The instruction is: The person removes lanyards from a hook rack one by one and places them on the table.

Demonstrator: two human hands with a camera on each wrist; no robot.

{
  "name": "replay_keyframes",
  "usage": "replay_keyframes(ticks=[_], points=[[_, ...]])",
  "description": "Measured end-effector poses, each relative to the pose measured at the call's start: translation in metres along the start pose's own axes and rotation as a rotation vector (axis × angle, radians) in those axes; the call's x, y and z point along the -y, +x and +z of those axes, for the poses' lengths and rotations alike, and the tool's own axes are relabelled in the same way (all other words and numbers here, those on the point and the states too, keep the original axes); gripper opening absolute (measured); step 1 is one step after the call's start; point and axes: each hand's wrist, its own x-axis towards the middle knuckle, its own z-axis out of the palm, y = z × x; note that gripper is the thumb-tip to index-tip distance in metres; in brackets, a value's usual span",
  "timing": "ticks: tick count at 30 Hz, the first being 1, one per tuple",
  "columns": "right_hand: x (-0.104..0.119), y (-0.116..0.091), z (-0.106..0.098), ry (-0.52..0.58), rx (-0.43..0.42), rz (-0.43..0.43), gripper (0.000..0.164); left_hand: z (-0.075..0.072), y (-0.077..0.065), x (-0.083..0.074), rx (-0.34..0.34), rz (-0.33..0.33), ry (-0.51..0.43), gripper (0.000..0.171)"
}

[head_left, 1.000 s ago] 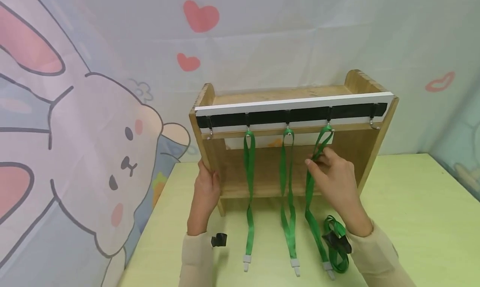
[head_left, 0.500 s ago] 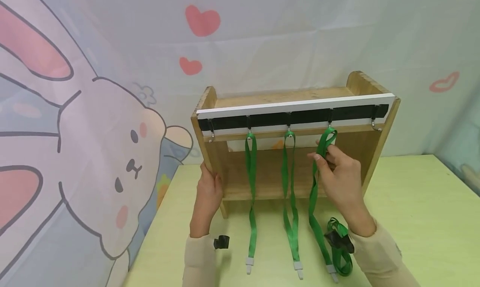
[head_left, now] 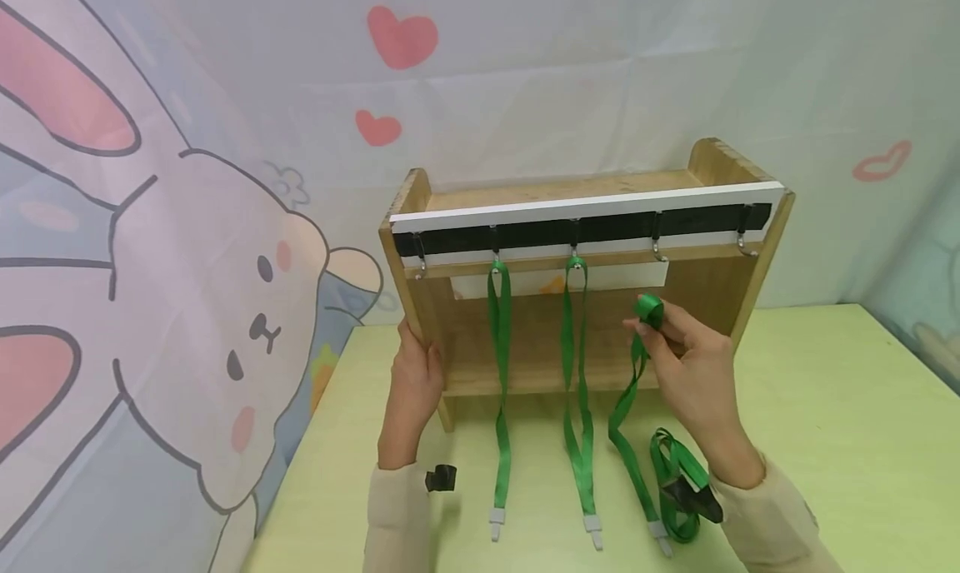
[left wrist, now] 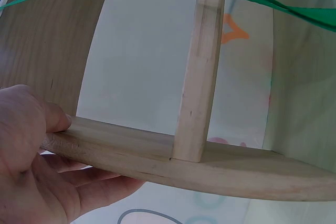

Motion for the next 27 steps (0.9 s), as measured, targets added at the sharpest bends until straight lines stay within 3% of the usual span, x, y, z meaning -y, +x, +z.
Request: replay_keyframes(ticks=[11,20,27], points=[[-0.016,-0.019,-0.011,0.124,0.139,0.294,0.021,0.000,0.000,0.001,0.004,0.004,-0.016,0.052],[-0.029,-0.028,-0.019,0.232,0.209,0.386,0.021,0.000,0.001,-0.001,0.002,-0.008,-0.018,0.050],[-0.039,-0.041,-0.025,0.242,0.279,0.465,0.023,0.001,0.001,0.000,0.010,-0.027,-0.014,0.050]])
